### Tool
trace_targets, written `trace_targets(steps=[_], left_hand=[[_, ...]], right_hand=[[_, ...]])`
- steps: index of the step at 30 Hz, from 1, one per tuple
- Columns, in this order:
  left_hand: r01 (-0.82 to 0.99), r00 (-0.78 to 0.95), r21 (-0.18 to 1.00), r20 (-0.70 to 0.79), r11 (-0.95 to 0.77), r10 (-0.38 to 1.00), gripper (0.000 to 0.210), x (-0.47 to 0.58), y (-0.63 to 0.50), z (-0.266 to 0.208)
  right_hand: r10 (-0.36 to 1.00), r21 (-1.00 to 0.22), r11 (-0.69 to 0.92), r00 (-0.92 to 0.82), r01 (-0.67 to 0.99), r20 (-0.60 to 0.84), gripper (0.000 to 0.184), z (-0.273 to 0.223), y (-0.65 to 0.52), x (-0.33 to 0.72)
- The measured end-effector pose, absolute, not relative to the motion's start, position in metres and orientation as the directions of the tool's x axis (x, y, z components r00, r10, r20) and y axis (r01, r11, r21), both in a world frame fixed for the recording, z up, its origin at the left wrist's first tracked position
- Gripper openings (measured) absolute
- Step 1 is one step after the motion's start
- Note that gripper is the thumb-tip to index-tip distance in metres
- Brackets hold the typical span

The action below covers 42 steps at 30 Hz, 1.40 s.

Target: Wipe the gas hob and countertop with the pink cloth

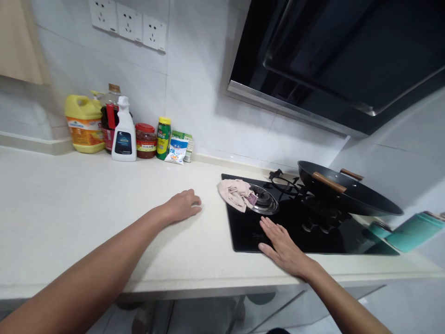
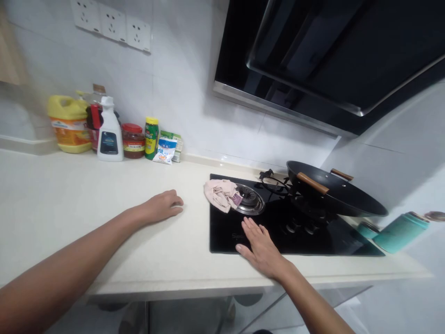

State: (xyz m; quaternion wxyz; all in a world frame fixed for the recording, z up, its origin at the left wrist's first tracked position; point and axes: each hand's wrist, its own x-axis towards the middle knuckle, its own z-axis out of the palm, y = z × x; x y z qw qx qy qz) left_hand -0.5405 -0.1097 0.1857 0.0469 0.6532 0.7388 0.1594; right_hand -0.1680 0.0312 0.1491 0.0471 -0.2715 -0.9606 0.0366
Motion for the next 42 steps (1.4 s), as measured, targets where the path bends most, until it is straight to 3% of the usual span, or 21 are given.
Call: trace_targets(steps=[4, 17, 23, 27, 32, 34, 37, 42], left_hand=[[0.952, -0.139, 0.29, 0.139, 0.094, 0.98, 0.039, -0.54, -0.11, 0.186], [0.948, -0.136, 0.303, 0.106, 0.099, 0.985, 0.038, -0.535, -0.113, 0.19], [0.952, -0.133, 0.294, 0.126, 0.091, 0.983, 0.036, -0.533, -0.114, 0.189], [0.95, -0.137, 0.299, 0.134, 0.092, 0.981, 0.034, -0.535, -0.113, 0.188], [0.953, -0.127, 0.293, 0.15, 0.079, 0.98, 0.032, -0.537, -0.112, 0.186], [0.952, -0.127, 0.297, 0.157, 0.076, 0.979, 0.032, -0.538, -0.112, 0.185], [0.953, -0.124, 0.293, 0.155, 0.074, 0.98, 0.033, -0.539, -0.11, 0.184], [0.948, -0.132, 0.308, 0.151, 0.08, 0.98, 0.035, -0.539, -0.109, 0.183]], right_hand=[[0.496, -0.083, 0.868, -0.862, 0.49, 0.105, 0.073, 0.148, 0.021, -0.177], [0.375, -0.2, 0.916, -0.919, 0.347, 0.124, 0.047, 0.157, 0.002, -0.177], [0.417, -0.291, 0.9, -0.834, 0.324, 0.362, 0.043, 0.196, 0.038, -0.21], [0.406, -0.195, 0.914, -0.778, 0.356, 0.479, 0.029, 0.223, 0.079, -0.274], [0.498, -0.003, 0.857, -0.827, 0.515, 0.259, 0.069, 0.222, 0.116, -0.353], [0.568, 0.026, 0.814, -0.805, 0.58, 0.17, 0.075, 0.209, 0.123, -0.371], [0.597, 0.055, 0.784, -0.776, 0.618, 0.204, 0.067, 0.189, 0.124, -0.379], [0.481, 0.063, 0.854, -0.828, 0.517, 0.288, 0.057, 0.177, 0.103, -0.353]])
